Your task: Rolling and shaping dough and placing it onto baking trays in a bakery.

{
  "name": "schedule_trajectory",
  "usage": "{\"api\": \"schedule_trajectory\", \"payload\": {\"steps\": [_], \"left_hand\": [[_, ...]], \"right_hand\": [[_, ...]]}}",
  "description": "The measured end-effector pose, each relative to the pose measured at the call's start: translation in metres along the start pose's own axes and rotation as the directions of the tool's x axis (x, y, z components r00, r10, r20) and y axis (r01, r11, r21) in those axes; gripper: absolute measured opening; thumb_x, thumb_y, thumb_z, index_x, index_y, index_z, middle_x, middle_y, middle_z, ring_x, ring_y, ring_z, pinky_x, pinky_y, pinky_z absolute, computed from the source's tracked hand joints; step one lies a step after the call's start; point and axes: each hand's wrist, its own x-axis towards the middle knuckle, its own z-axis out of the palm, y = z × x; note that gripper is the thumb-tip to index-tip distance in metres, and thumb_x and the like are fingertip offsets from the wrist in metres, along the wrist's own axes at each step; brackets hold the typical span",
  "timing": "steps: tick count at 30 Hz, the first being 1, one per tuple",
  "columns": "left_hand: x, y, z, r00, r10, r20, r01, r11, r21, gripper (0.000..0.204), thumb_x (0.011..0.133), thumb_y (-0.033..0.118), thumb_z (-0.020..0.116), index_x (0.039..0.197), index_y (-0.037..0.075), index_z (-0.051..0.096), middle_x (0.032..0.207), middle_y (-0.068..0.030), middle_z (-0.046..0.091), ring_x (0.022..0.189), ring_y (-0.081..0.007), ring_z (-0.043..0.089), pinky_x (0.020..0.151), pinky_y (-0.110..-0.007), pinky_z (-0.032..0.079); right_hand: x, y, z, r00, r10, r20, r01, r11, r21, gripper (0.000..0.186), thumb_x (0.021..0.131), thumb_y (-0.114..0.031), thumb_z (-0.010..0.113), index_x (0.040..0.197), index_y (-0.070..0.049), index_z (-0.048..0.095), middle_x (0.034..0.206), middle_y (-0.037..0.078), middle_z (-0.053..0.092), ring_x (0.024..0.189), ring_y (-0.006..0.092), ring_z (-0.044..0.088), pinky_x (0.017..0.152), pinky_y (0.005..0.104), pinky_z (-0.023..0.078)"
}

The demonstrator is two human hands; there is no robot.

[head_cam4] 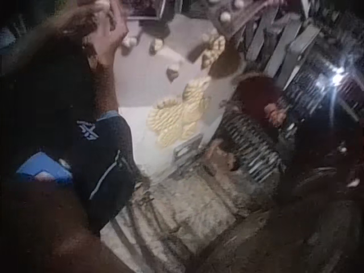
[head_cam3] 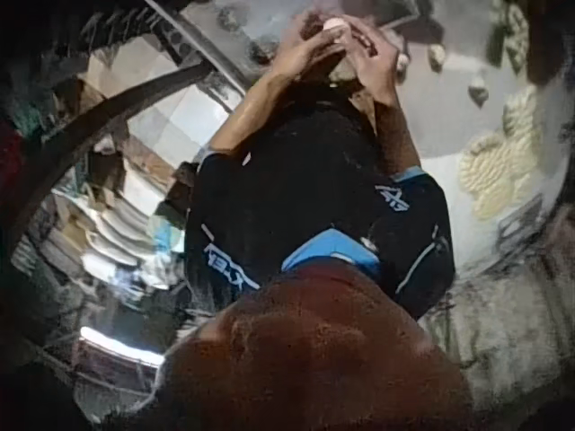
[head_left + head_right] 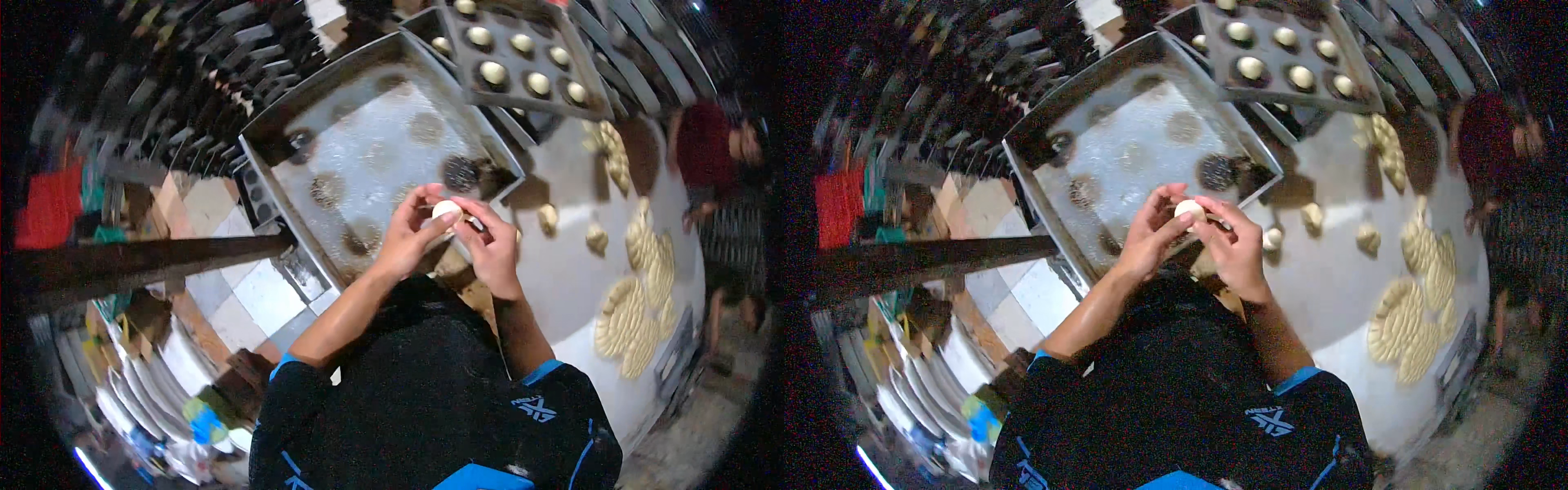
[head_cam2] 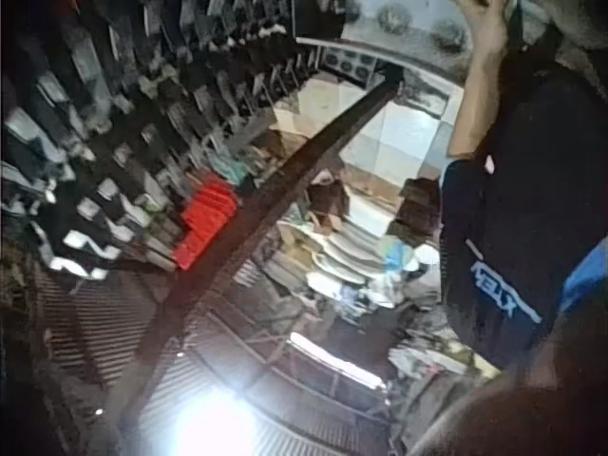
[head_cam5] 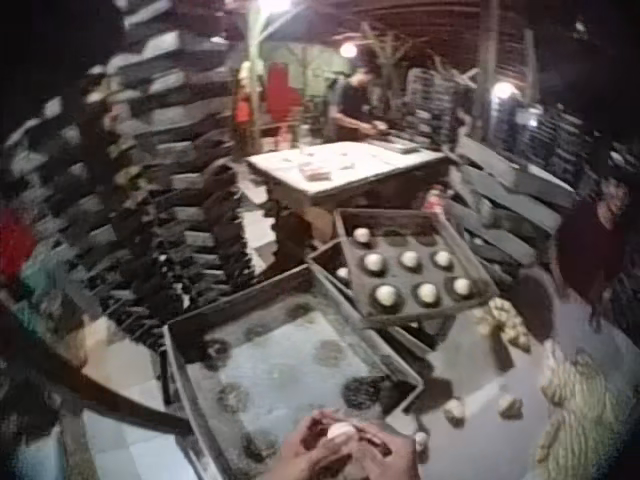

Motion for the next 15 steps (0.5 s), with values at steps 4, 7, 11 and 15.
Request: {"api": "schedule_trajectory", "payload": {"steps": [4, 7, 11, 15], "left_hand": [[-0.025, 0.047, -0.049, 0.903, 0.417, -0.102, -0.227, 0.665, 0.711, 0.044, 0.083, 0.012, 0.068, 0.123, 0.003, 0.050, 0.110, -0.0087, 0.052, 0.100, -0.0200, 0.055, 0.086, -0.032, 0.048], [-0.052, 0.064, -0.113, 0.710, 0.676, -0.197, -0.184, 0.449, 0.875, 0.036, 0.081, 0.012, 0.068, 0.111, 0.001, 0.053, 0.098, -0.0088, 0.051, 0.084, -0.0176, 0.052, 0.077, -0.030, 0.045], [-0.066, 0.047, -0.162, 0.452, 0.726, -0.519, -0.041, 0.598, 0.801, 0.035, 0.083, 0.012, 0.065, 0.111, -0.002, 0.050, 0.096, -0.0080, 0.046, 0.083, -0.0169, 0.045, 0.077, -0.030, 0.040], [-0.065, 0.012, -0.172, 0.478, 0.660, -0.580, -0.057, 0.682, 0.729, 0.039, 0.085, 0.013, 0.062, 0.116, -0.002, 0.045, 0.097, -0.0088, 0.044, 0.084, -0.0167, 0.044, 0.078, -0.031, 0.039]], "right_hand": [[0.060, 0.045, 0.019, 0.928, 0.322, 0.189, -0.358, 0.623, 0.696, 0.040, 0.090, -0.005, 0.061, 0.127, 0.007, 0.051, 0.112, 0.012, 0.063, 0.104, 0.0205, 0.060, 0.089, 0.0300, 0.050], [0.091, 0.040, 0.039, 0.977, 0.134, 0.168, -0.165, 0.968, 0.187, 0.035, 0.087, -0.006, 0.064, 0.120, 0.004, 0.059, 0.112, 0.012, 0.063, 0.101, 0.0195, 0.062, 0.090, 0.0308, 0.051], [0.106, 0.024, 0.095, 0.836, -0.127, 0.534, 0.296, 0.924, -0.243, 0.033, 0.079, -0.004, 0.068, 0.112, -0.002, 0.065, 0.108, 0.016, 0.062, 0.097, 0.0237, 0.063, 0.086, 0.0313, 0.052], [0.113, 0.039, 0.156, 0.608, -0.379, 0.698, 0.722, 0.630, -0.287, 0.034, 0.076, 0.001, 0.067, 0.110, 0.002, 0.063, 0.107, 0.016, 0.061, 0.100, 0.0292, 0.060, 0.084, 0.0360, 0.050]]}}
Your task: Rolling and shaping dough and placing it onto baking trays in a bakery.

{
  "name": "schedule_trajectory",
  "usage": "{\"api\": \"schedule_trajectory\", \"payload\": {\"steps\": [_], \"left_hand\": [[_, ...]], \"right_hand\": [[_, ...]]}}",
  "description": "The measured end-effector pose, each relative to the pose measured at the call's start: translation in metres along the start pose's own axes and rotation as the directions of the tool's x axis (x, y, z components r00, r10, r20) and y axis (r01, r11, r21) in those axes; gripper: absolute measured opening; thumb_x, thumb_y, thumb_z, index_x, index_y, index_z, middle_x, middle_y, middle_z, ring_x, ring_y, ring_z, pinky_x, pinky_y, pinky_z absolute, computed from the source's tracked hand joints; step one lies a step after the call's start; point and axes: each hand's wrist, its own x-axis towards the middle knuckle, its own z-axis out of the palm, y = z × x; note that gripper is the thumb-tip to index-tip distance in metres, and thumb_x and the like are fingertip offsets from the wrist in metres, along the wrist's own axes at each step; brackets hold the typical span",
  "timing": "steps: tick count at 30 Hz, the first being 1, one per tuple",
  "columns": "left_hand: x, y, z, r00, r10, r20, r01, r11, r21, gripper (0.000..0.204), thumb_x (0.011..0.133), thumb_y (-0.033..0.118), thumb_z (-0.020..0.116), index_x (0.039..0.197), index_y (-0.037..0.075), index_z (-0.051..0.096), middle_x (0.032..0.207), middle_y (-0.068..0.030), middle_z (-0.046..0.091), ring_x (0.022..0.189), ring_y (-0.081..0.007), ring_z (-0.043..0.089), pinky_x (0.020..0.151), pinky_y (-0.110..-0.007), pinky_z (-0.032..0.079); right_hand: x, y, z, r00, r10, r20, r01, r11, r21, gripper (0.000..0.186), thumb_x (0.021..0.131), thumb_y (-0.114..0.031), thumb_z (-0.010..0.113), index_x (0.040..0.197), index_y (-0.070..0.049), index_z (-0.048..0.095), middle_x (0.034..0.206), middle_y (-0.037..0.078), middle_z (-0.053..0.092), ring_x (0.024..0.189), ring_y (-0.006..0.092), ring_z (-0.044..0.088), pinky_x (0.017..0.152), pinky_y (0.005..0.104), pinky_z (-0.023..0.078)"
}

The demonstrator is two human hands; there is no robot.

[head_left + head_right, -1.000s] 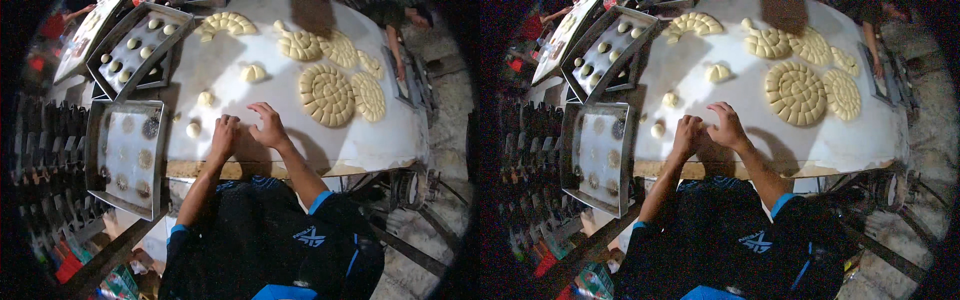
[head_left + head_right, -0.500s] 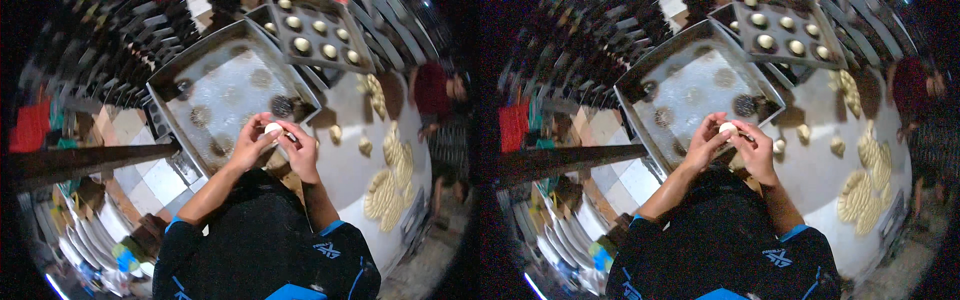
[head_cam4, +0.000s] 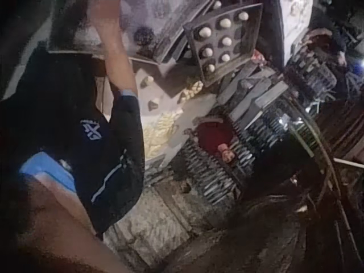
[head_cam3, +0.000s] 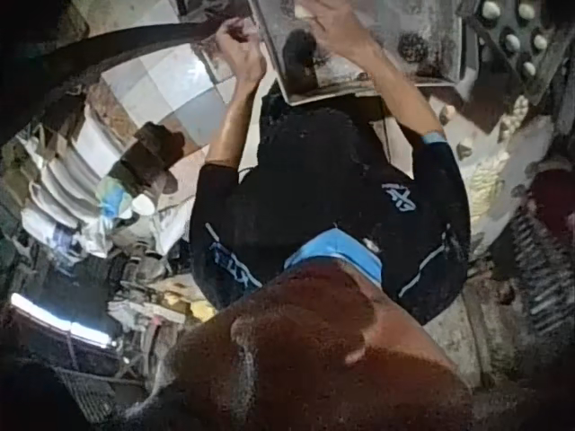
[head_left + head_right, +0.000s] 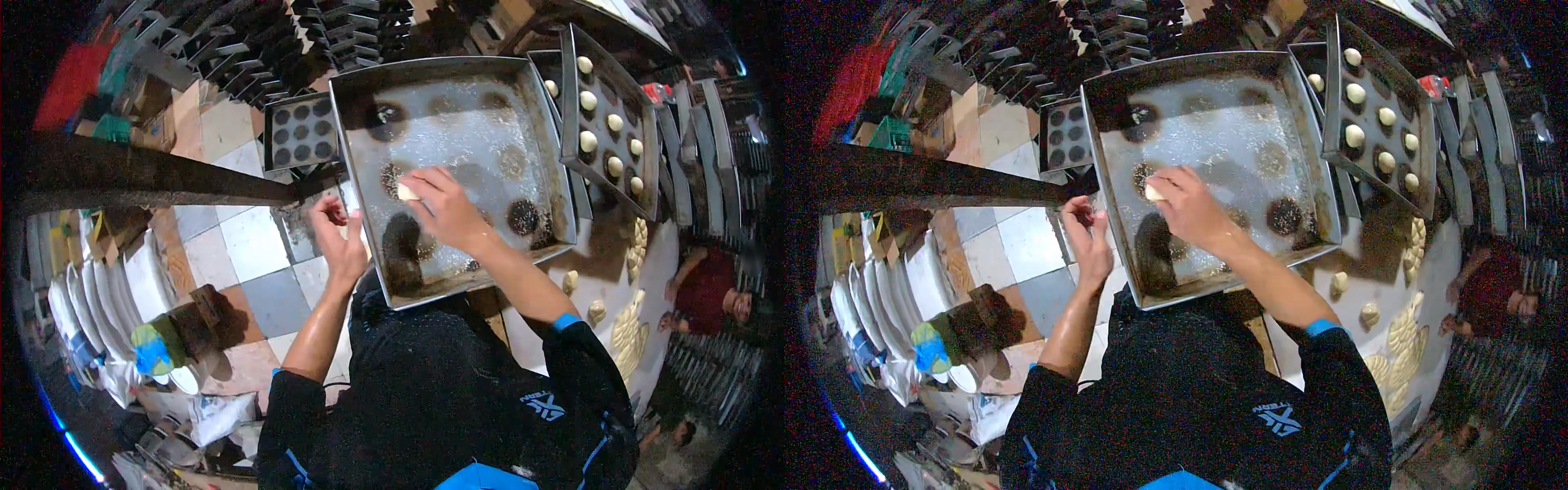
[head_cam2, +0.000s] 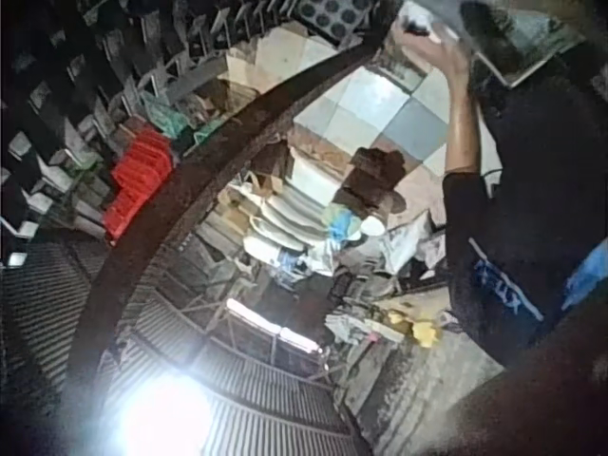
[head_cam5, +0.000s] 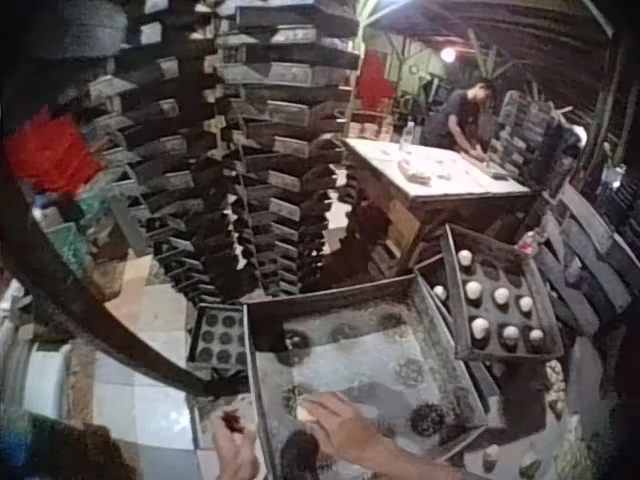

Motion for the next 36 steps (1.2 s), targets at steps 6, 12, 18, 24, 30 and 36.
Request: {"api": "schedule_trajectory", "payload": {"steps": [6, 12, 18, 24, 30, 36], "left_hand": [[-0.007, 0.012, 0.004, 0.995, 0.010, 0.100, -0.010, 1.000, -0.006, 0.037, 0.086, 0.012, 0.061, 0.116, -0.003, 0.046, 0.098, -0.0101, 0.045, 0.083, -0.0171, 0.045, 0.076, -0.031, 0.041], [-0.001, 0.007, 0.011, 0.995, 0.031, 0.094, -0.032, 0.999, 0.013, 0.037, 0.086, 0.015, 0.061, 0.115, -0.002, 0.046, 0.099, -0.0090, 0.043, 0.084, -0.0171, 0.043, 0.078, -0.032, 0.039], [0.018, 0.009, 0.023, 0.991, 0.048, 0.127, -0.057, 0.996, 0.069, 0.039, 0.088, 0.014, 0.058, 0.120, -0.002, 0.044, 0.107, -0.0092, 0.042, 0.093, -0.0179, 0.040, 0.086, -0.031, 0.035], [0.018, 0.027, 0.038, 0.981, -0.010, 0.196, -0.010, 0.994, 0.104, 0.040, 0.093, 0.021, 0.054, 0.121, -0.003, 0.039, 0.116, -0.0138, 0.040, 0.109, -0.0247, 0.039, 0.101, -0.039, 0.028], [0.012, 0.021, 0.033, 0.973, -0.014, 0.231, -0.027, 0.984, 0.174, 0.041, 0.091, 0.027, 0.058, 0.114, -0.002, 0.040, 0.109, -0.0120, 0.040, 0.108, -0.0250, 0.036, 0.103, -0.036, 0.023], [0.007, 0.030, 0.038, 0.974, -0.053, 0.219, 0.017, 0.987, 0.160, 0.039, 0.093, 0.027, 0.055, 0.114, -0.001, 0.038, 0.107, -0.0119, 0.038, 0.104, -0.0236, 0.034, 0.098, -0.037, 0.026]], "right_hand": [[0.018, 0.013, 0.031, 0.998, -0.069, 0.000, 0.068, 0.992, -0.108, 0.030, 0.072, 0.003, 0.063, 0.103, 0.003, 0.062, 0.106, 0.015, 0.060, 0.101, 0.0338, 0.055, 0.088, 0.0409, 0.047], [0.006, 0.012, 0.028, 0.986, -0.129, 0.107, 0.144, 0.978, -0.152, 0.029, 0.077, 0.003, 0.060, 0.106, 0.002, 0.062, 0.110, 0.014, 0.060, 0.105, 0.0303, 0.057, 0.093, 0.0380, 0.047], [-0.007, 0.027, -0.065, 0.839, 0.478, 0.261, -0.172, -0.222, 0.960, 0.046, 0.080, 0.002, 0.064, 0.124, 0.002, 0.052, 0.108, 0.010, 0.063, 0.100, 0.0207, 0.062, 0.093, 0.0355, 0.049], [-0.058, 0.042, -0.145, 0.804, 0.581, -0.122, -0.069, 0.296, 0.953, 0.050, 0.079, 0.006, 0.066, 0.125, 0.001, 0.047, 0.110, 0.012, 0.061, 0.101, 0.0210, 0.062, 0.092, 0.0347, 0.050], [-0.090, 0.137, -0.250, 0.502, 0.625, -0.598, -0.426, 0.780, 0.458, 0.043, 0.079, -0.001, 0.072, 0.116, -0.002, 0.050, 0.104, 0.010, 0.064, 0.092, 0.0174, 0.065, 0.085, 0.0288, 0.053], [-0.047, 0.291, -0.330, 0.723, 0.465, -0.511, -0.375, 0.885, 0.275, 0.039, 0.073, -0.005, 0.076, 0.107, -0.003, 0.058, 0.098, 0.006, 0.066, 0.090, 0.0156, 0.062, 0.082, 0.0304, 0.051]]}}
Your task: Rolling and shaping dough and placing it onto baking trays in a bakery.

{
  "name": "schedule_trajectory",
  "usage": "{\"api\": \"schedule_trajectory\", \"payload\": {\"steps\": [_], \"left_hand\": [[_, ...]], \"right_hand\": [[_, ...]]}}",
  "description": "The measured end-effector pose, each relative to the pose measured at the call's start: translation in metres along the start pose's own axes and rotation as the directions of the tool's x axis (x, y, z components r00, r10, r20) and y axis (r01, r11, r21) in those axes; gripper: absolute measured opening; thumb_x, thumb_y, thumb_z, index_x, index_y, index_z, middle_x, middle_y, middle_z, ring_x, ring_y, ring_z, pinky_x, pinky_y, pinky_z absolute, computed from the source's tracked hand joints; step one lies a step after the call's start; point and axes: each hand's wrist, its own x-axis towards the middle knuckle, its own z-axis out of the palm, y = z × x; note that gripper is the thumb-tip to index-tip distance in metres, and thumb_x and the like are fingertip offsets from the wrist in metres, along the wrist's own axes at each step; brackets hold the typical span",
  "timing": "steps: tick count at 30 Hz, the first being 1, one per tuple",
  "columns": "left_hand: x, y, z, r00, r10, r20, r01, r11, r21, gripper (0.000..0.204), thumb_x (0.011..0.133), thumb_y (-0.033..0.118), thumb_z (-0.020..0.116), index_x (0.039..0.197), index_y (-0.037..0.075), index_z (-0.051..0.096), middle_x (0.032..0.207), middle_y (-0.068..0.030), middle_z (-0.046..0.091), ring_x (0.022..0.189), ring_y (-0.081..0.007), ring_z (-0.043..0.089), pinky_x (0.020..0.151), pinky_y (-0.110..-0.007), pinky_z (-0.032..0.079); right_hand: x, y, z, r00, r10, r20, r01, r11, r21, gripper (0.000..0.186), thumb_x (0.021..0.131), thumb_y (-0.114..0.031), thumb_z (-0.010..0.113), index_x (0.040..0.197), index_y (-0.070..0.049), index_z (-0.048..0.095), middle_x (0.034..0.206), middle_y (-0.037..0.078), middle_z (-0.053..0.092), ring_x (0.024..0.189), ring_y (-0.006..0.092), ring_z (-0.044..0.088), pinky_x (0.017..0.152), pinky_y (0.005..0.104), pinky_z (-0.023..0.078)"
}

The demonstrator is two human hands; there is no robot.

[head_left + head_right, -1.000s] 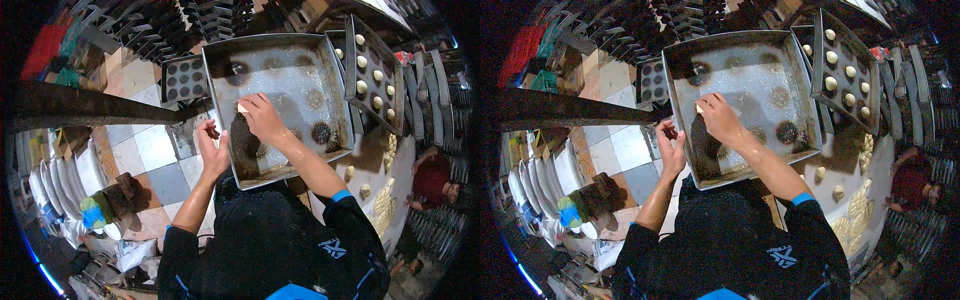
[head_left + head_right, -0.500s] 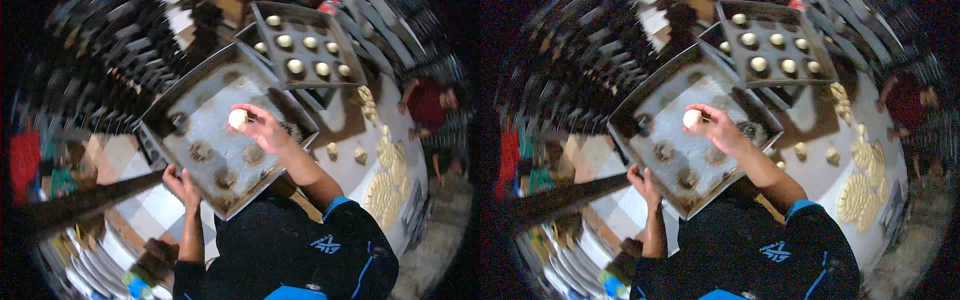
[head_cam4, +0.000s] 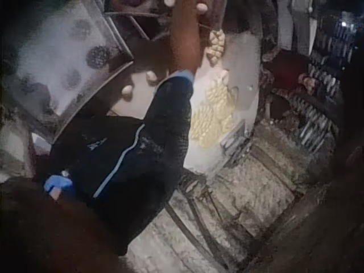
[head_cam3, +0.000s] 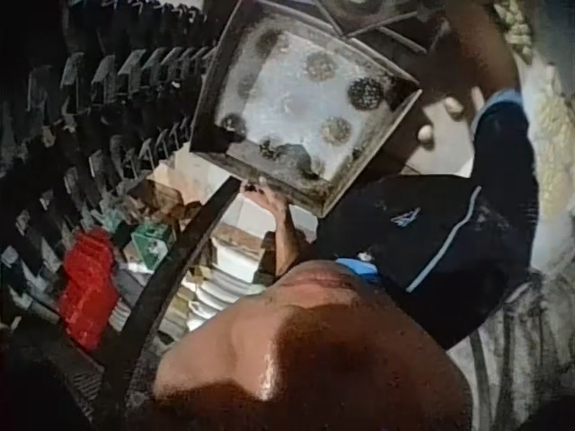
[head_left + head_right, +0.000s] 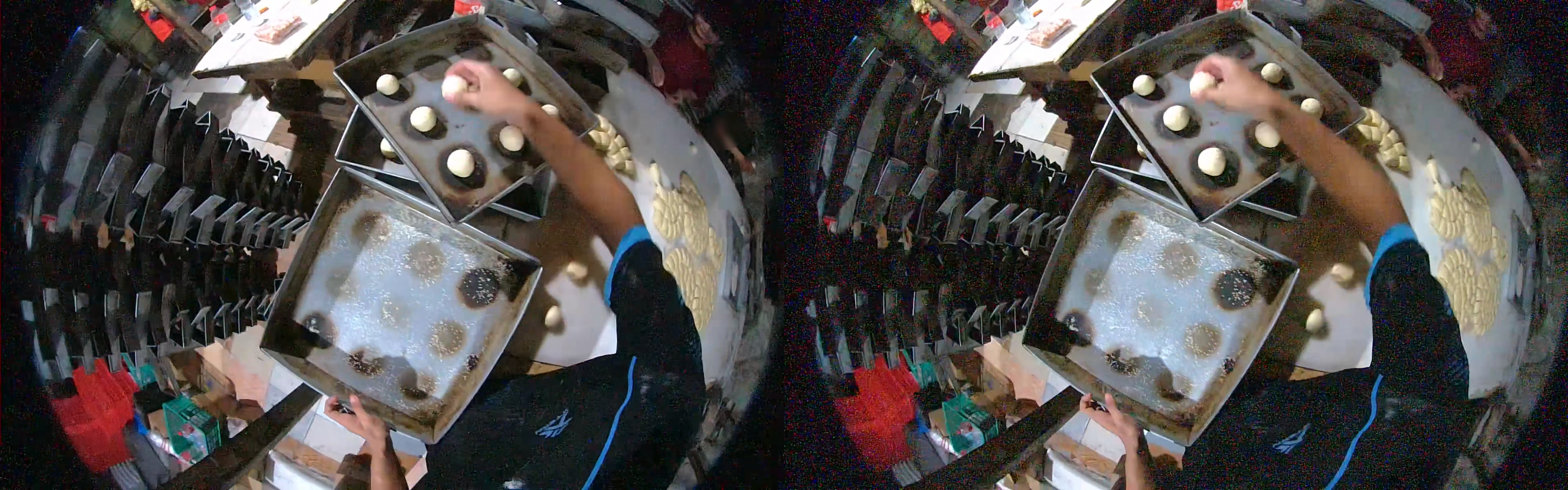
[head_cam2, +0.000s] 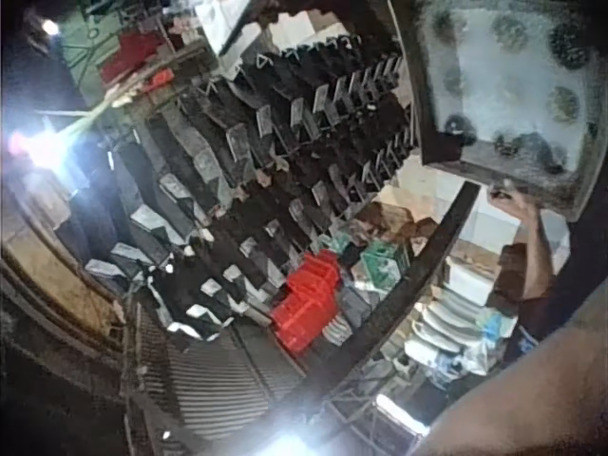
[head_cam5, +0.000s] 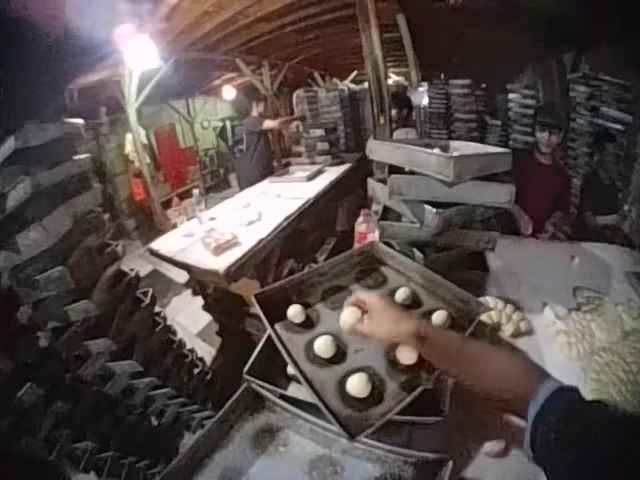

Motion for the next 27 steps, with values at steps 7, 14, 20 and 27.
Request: {"api": "schedule_trajectory", "payload": {"steps": [7, 14, 20, 27], "left_hand": [[0.001, -0.006, -0.006, 0.996, -0.080, -0.049, 0.086, 0.988, 0.129, 0.036, 0.092, 0.021, 0.054, 0.115, 0.000, 0.037, 0.108, -0.0111, 0.038, 0.104, -0.0229, 0.035, 0.098, -0.037, 0.026], [0.003, -0.007, -0.002, 0.998, -0.051, -0.033, 0.055, 0.987, 0.150, 0.041, 0.093, 0.028, 0.057, 0.114, -0.003, 0.038, 0.107, -0.0118, 0.039, 0.102, -0.0231, 0.037, 0.096, -0.036, 0.028], [0.005, -0.008, -0.004, 0.997, -0.027, -0.073, 0.027, 1.000, -0.001, 0.045, 0.088, 0.026, 0.063, 0.115, 0.000, 0.038, 0.106, -0.0107, 0.040, 0.099, -0.0231, 0.036, 0.094, -0.036, 0.029], [0.010, -0.025, 0.001, 1.000, -0.005, -0.023, 0.001, 0.981, -0.196, 0.042, 0.085, 0.013, 0.064, 0.116, 0.002, 0.037, 0.106, -0.0110, 0.044, 0.094, -0.0211, 0.043, 0.090, -0.035, 0.035]], "right_hand": [[0.125, 0.080, 0.001, 0.996, 0.080, -0.039, -0.087, 0.773, -0.628, 0.045, 0.067, -0.013, 0.073, 0.110, -0.007, 0.061, 0.105, 0.013, 0.068, 0.100, 0.0276, 0.064, 0.087, 0.0382, 0.050], [0.062, 0.046, -0.015, 0.886, -0.456, -0.085, 0.277, 0.668, -0.691, 0.053, 0.072, -0.013, 0.070, 0.122, -0.005, 0.055, 0.114, 0.017, 0.059, 0.096, 0.0248, 0.061, 0.082, 0.0336, 0.050], [-0.173, -0.103, -0.030, 0.963, -0.205, -0.173, 0.074, 0.823, -0.563, 0.018, 0.073, -0.009, 0.065, 0.088, -0.001, 0.059, 0.078, 0.009, 0.058, 0.074, 0.0203, 0.056, 0.067, 0.0322, 0.046], [-0.401, -0.080, 0.058, 0.895, 0.363, -0.260, -0.446, 0.754, -0.482, 0.025, 0.077, -0.018, 0.069, 0.093, -0.001, 0.059, 0.091, 0.016, 0.058, 0.091, 0.0314, 0.058, 0.080, 0.0400, 0.048]]}}
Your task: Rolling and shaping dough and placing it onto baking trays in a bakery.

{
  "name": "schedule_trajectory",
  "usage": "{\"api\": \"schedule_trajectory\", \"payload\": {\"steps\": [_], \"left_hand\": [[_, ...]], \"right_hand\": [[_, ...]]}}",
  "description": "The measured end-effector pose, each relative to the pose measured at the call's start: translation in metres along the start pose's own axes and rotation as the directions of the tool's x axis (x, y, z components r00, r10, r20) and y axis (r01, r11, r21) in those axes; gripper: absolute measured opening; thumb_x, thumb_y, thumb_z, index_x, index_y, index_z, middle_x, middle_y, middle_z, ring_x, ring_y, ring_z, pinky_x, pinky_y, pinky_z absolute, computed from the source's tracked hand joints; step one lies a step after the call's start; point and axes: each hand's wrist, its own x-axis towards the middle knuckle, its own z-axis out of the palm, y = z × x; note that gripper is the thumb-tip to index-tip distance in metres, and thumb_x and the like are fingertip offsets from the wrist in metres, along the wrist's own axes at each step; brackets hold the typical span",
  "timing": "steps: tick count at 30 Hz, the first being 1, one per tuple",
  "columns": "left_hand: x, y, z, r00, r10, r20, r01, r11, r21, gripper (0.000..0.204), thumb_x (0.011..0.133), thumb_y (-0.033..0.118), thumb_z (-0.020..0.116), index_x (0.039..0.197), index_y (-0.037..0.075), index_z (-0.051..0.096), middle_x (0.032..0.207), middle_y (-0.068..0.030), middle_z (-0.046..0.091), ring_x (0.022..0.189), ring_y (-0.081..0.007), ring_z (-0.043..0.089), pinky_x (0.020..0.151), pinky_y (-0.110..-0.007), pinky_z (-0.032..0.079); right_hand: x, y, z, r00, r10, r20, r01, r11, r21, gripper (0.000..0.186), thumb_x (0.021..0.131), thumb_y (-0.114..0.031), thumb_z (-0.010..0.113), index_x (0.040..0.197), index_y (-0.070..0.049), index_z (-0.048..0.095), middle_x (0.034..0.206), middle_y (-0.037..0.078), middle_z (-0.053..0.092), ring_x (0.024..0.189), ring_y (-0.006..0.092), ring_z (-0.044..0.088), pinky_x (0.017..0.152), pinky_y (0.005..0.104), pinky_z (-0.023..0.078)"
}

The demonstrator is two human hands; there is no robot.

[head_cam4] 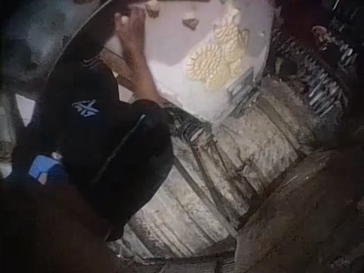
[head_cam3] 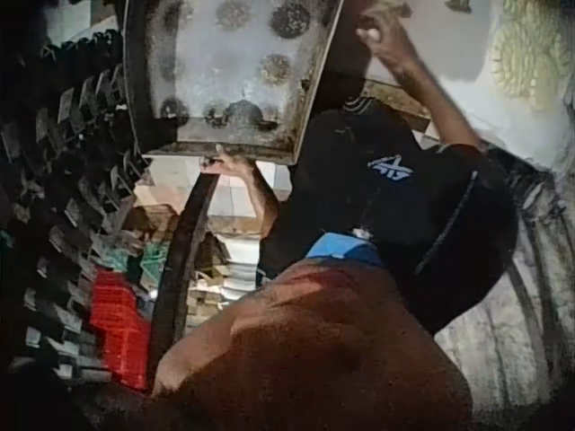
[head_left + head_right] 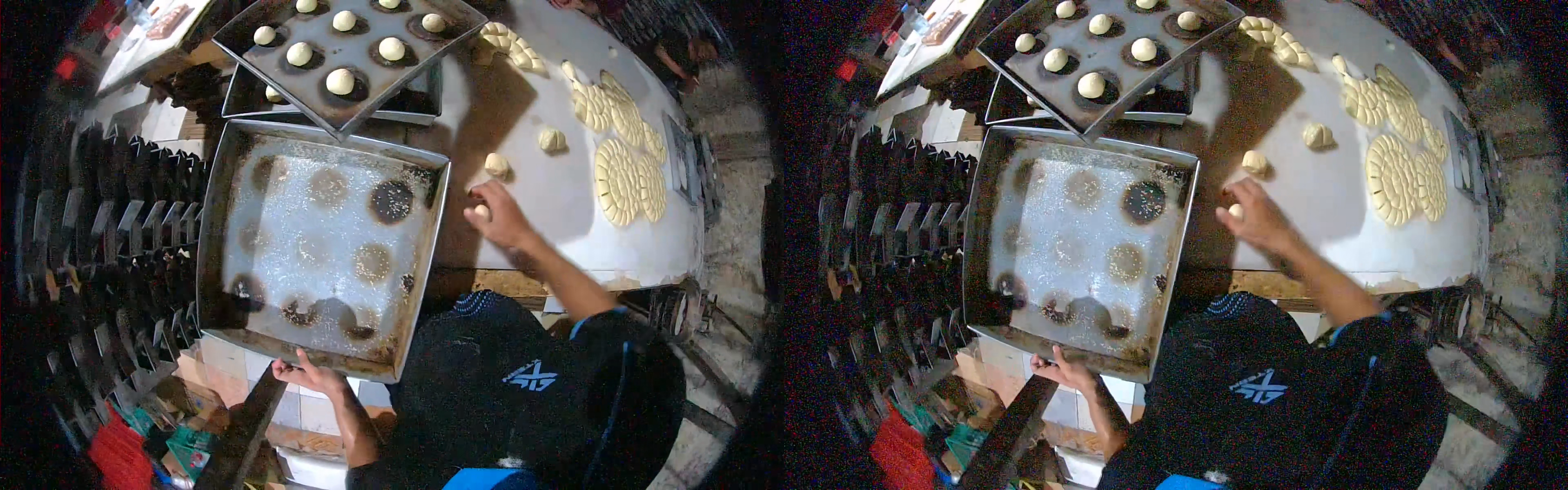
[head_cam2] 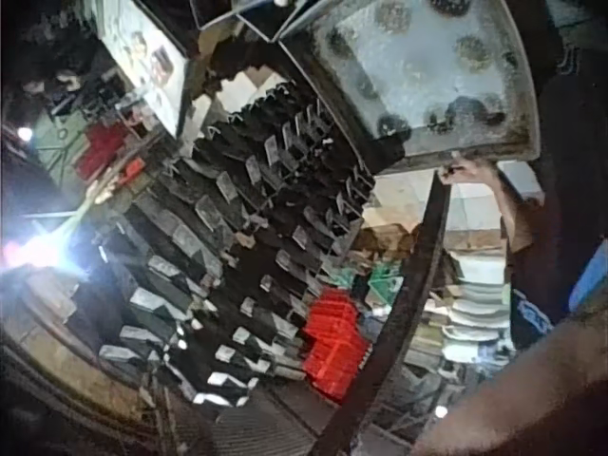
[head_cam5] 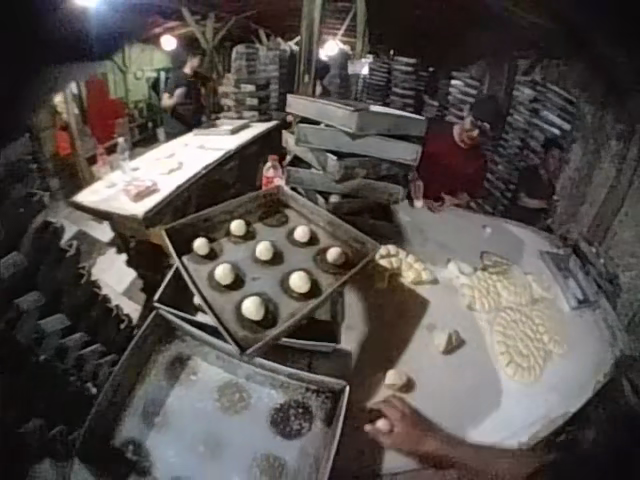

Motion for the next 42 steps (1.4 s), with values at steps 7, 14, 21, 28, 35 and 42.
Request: {"api": "schedule_trajectory", "payload": {"steps": [7, 14, 21, 28, 35, 42], "left_hand": [[0.002, -0.018, -0.012, 0.994, 0.088, 0.063, -0.090, 0.996, 0.029, 0.046, 0.082, 0.011, 0.067, 0.113, 0.006, 0.034, 0.108, -0.0086, 0.034, 0.101, -0.0221, 0.037, 0.096, -0.037, 0.029], [-0.009, 0.001, -0.002, 0.998, 0.016, 0.065, -0.012, 0.998, -0.056, 0.046, 0.083, 0.002, 0.062, 0.117, 0.007, 0.032, 0.115, -0.0103, 0.035, 0.102, -0.0221, 0.039, 0.094, -0.037, 0.034], [-0.020, 0.012, -0.008, 0.983, 0.077, 0.170, -0.107, 0.978, 0.178, 0.044, 0.086, 0.007, 0.061, 0.119, 0.005, 0.031, 0.113, -0.0085, 0.033, 0.103, -0.0204, 0.035, 0.098, -0.033, 0.026], [-0.008, 0.023, -0.016, 0.990, 0.094, 0.105, -0.089, 0.994, -0.057, 0.043, 0.086, 0.009, 0.062, 0.117, 0.003, 0.032, 0.108, -0.0073, 0.034, 0.100, -0.0178, 0.034, 0.095, -0.033, 0.027], [0.014, 0.050, -0.008, 0.963, 0.257, 0.079, -0.254, 0.966, -0.054, 0.044, 0.085, 0.014, 0.066, 0.113, 0.002, 0.034, 0.107, -0.0070, 0.032, 0.102, -0.0184, 0.031, 0.098, -0.034, 0.022], [0.002, 0.067, 0.009, 0.940, 0.306, 0.148, -0.298, 0.951, -0.078, 0.038, 0.086, 0.014, 0.064, 0.111, 0.007, 0.037, 0.106, -0.0042, 0.035, 0.098, -0.0155, 0.033, 0.087, -0.031, 0.025]], "right_hand": [[-0.085, -0.001, 0.023, 0.977, -0.105, -0.187, 0.113, 0.993, 0.035, 0.023, 0.072, -0.005, 0.065, 0.092, 0.000, 0.056, 0.092, 0.019, 0.056, 0.089, 0.0383, 0.055, 0.080, 0.0452, 0.048], [-0.032, 0.015, 0.022, 0.941, -0.172, -0.292, 0.112, 0.971, -0.212, 0.026, 0.063, -0.006, 0.064, 0.087, 0.000, 0.056, 0.091, 0.019, 0.058, 0.088, 0.0371, 0.056, 0.081, 0.0450, 0.049], [-0.078, 0.019, 0.041, 0.866, -0.469, -0.172, 0.469, 0.882, -0.042, 0.019, 0.066, -0.003, 0.062, 0.084, 0.001, 0.055, 0.087, 0.020, 0.055, 0.091, 0.0373, 0.056, 0.085, 0.0459, 0.047], [-0.018, 0.011, 0.055, 0.893, -0.111, -0.437, 0.076, 0.992, -0.096, 0.014, 0.069, -0.001, 0.061, 0.079, -0.003, 0.051, 0.086, 0.017, 0.054, 0.086, 0.0379, 0.052, 0.080, 0.0489, 0.044], [-0.086, 0.015, 0.026, 0.908, -0.420, -0.018, 0.420, 0.908, 0.006, 0.009, 0.080, -0.006, 0.061, 0.085, 0.000, 0.058, 0.094, 0.016, 0.059, 0.093, 0.0350, 0.058, 0.085, 0.0428, 0.048], [-0.074, -0.059, -0.038, 0.967, 0.161, 0.196, -0.244, 0.802, 0.546, 0.018, 0.084, -0.014, 0.066, 0.093, 0.000, 0.060, 0.088, 0.014, 0.064, 0.074, 0.0268, 0.063, 0.071, 0.0368, 0.051]]}}
